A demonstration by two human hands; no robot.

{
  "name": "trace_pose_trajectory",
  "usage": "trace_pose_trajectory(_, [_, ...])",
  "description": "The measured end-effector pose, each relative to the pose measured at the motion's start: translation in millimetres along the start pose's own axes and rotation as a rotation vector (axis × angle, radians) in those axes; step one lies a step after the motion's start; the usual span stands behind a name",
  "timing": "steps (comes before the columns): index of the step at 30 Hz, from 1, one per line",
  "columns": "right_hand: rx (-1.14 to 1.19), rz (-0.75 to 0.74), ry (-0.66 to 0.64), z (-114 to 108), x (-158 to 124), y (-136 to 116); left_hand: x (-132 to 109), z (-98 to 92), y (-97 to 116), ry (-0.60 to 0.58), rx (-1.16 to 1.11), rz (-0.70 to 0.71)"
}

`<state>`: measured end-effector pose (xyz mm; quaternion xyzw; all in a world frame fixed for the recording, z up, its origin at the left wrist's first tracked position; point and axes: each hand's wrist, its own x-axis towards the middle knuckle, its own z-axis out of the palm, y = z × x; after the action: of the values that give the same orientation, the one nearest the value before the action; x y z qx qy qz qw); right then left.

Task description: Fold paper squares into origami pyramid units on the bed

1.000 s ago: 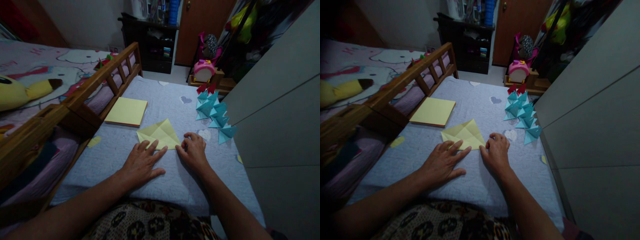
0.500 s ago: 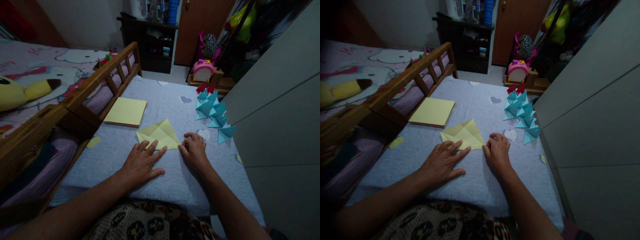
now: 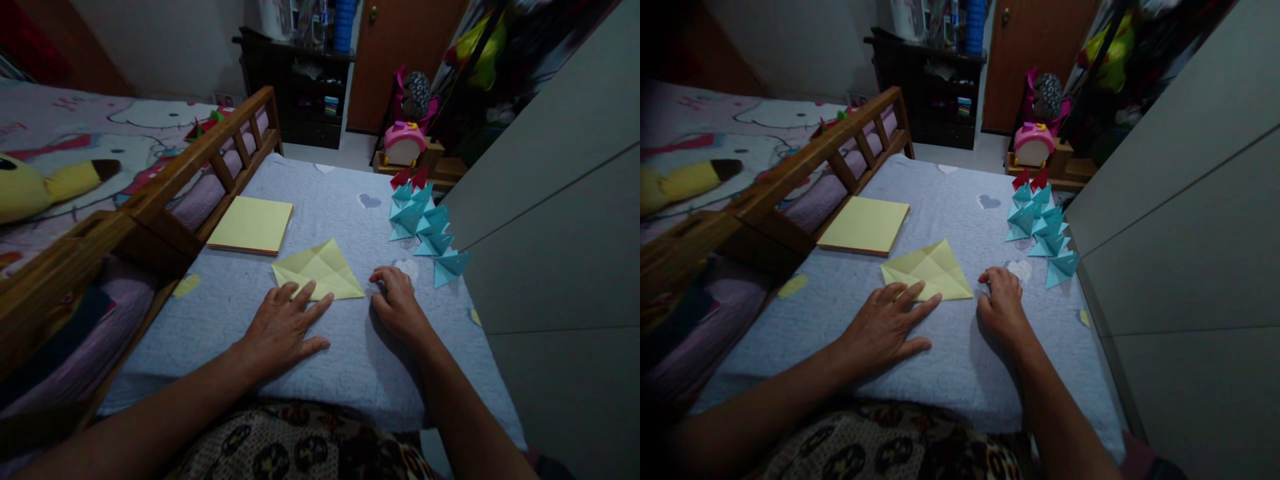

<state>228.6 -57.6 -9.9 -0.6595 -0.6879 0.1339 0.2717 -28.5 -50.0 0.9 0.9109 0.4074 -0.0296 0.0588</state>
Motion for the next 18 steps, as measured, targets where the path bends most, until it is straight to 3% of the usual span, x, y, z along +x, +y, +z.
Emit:
trace_pose_trajectory(3, [0.060,-0.151,0.098,-6,-8,-19,0,0.8,0,0.008,0.005,-0.001])
trace_pose_trajectory(6, [0.122,-0.351,-0.071,-1,-20,-46,0,1.6,0,0.019,0.018,0.004])
trace_pose_trajectory(8, [0.097,-0.395,-0.173,7,-28,-59,0,2.1,0,0.019,0.027,0.005])
trace_pose_trajectory(13, [-0.020,-0.327,-0.114,21,-33,-56,-1,3.7,0,0.025,0.009,-0.002])
trace_pose_trajectory(18, [-0.038,-0.079,0.002,19,-24,-33,0,1.1,1,0.015,0.005,-0.008])
